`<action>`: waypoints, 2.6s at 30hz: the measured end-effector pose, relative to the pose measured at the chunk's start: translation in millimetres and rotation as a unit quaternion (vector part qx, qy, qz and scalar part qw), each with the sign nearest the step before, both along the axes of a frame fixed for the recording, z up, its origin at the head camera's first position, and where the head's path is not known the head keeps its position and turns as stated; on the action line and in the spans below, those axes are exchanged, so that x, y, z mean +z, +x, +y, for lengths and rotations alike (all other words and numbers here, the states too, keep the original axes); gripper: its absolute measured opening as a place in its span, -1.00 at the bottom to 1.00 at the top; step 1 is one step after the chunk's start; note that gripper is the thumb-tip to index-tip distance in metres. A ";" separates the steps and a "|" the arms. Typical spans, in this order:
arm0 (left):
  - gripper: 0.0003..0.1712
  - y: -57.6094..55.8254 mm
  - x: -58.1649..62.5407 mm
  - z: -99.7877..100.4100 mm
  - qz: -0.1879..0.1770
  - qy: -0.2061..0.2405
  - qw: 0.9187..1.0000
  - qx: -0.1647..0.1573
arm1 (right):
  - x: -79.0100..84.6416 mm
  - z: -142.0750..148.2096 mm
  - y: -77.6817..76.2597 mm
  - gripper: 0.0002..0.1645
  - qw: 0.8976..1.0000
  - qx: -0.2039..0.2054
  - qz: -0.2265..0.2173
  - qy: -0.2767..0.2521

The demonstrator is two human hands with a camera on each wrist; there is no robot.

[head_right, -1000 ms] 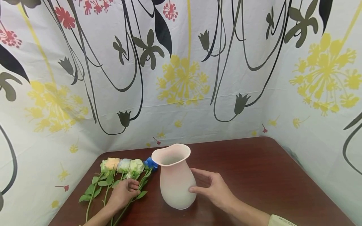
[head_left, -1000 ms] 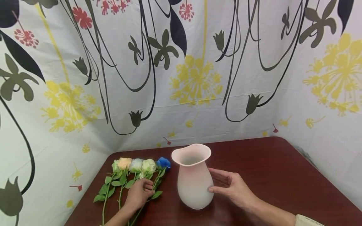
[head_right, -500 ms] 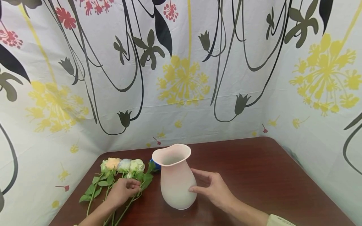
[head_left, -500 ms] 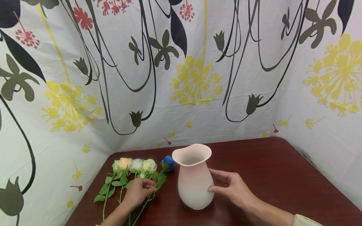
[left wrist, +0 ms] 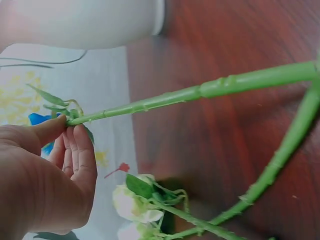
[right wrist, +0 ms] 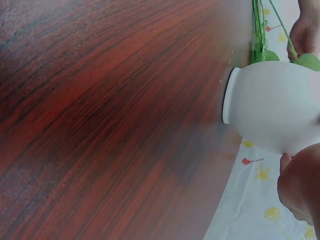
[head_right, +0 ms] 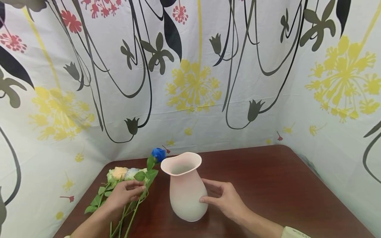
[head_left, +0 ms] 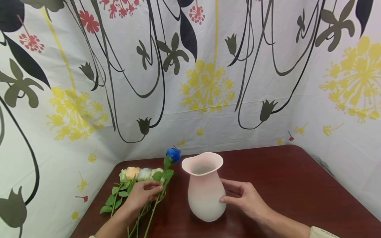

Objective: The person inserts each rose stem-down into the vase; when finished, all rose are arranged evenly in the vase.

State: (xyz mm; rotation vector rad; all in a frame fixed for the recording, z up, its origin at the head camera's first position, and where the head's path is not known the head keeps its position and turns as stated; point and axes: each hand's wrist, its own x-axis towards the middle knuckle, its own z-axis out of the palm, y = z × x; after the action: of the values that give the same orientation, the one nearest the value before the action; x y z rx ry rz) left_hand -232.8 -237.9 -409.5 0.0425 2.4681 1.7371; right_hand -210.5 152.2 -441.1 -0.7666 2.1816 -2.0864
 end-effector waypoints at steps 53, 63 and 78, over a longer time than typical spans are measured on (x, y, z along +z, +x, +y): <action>-0.86 1.4 171.0 43.3 0.165 0.585 0.792 0.056 | -1.8 0.2 1.1 -0.23 1.000 -0.004 -0.017 -0.011; -0.68 0.7 158.4 68.4 0.223 0.484 0.845 0.044 | -2.0 0.2 1.2 -0.22 1.000 -0.004 -0.027 -0.013; -0.90 1.2 146.5 100.8 0.281 0.235 0.931 -0.005 | -0.2 0.7 3.6 -0.22 0.999 -0.006 -0.035 -0.013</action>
State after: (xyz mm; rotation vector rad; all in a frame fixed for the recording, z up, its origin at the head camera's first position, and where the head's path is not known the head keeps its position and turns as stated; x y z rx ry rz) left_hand -231.6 -137.0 -263.0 0.6838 2.2704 2.5567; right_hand -206.9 152.9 -441.3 -0.6744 2.1322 -2.1183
